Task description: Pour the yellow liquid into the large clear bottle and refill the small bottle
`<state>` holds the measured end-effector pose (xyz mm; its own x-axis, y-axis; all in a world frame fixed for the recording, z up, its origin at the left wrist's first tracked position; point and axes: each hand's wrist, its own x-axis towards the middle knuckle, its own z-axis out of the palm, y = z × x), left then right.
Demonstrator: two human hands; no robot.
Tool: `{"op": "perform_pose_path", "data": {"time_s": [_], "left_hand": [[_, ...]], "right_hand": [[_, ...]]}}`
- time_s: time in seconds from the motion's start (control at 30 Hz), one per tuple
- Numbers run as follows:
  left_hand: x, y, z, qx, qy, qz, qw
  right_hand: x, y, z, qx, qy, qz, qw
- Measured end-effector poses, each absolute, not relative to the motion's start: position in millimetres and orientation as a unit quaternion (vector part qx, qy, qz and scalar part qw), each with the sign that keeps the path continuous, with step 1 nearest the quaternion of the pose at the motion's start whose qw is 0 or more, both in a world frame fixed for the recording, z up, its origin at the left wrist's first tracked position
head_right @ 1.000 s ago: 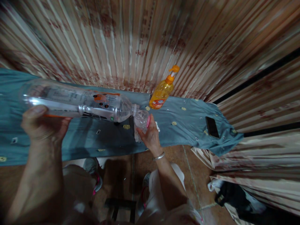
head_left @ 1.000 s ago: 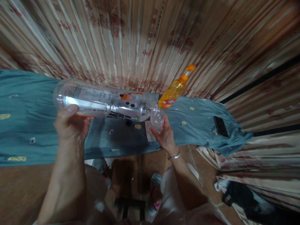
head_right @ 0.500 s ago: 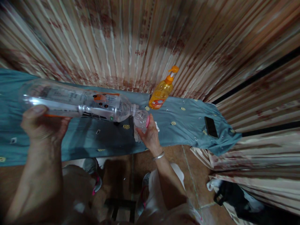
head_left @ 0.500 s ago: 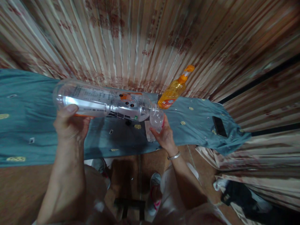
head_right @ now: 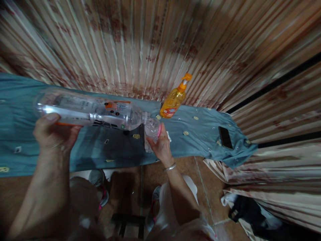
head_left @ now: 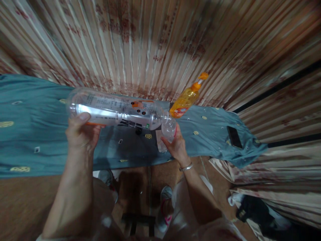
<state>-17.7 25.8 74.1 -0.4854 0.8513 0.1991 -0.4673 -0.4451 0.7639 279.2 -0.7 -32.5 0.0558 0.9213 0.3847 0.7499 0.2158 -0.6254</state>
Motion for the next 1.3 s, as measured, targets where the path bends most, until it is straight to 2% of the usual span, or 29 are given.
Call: {"op": "perform_pose_path", "data": {"time_s": [1.3], "left_hand": [[-16.7, 26.0, 73.9, 0.324, 0.324, 0.786, 0.415]], "right_hand": [[279.2, -1.3, -30.3, -0.625, -0.676, 0.116, 0.374]]}}
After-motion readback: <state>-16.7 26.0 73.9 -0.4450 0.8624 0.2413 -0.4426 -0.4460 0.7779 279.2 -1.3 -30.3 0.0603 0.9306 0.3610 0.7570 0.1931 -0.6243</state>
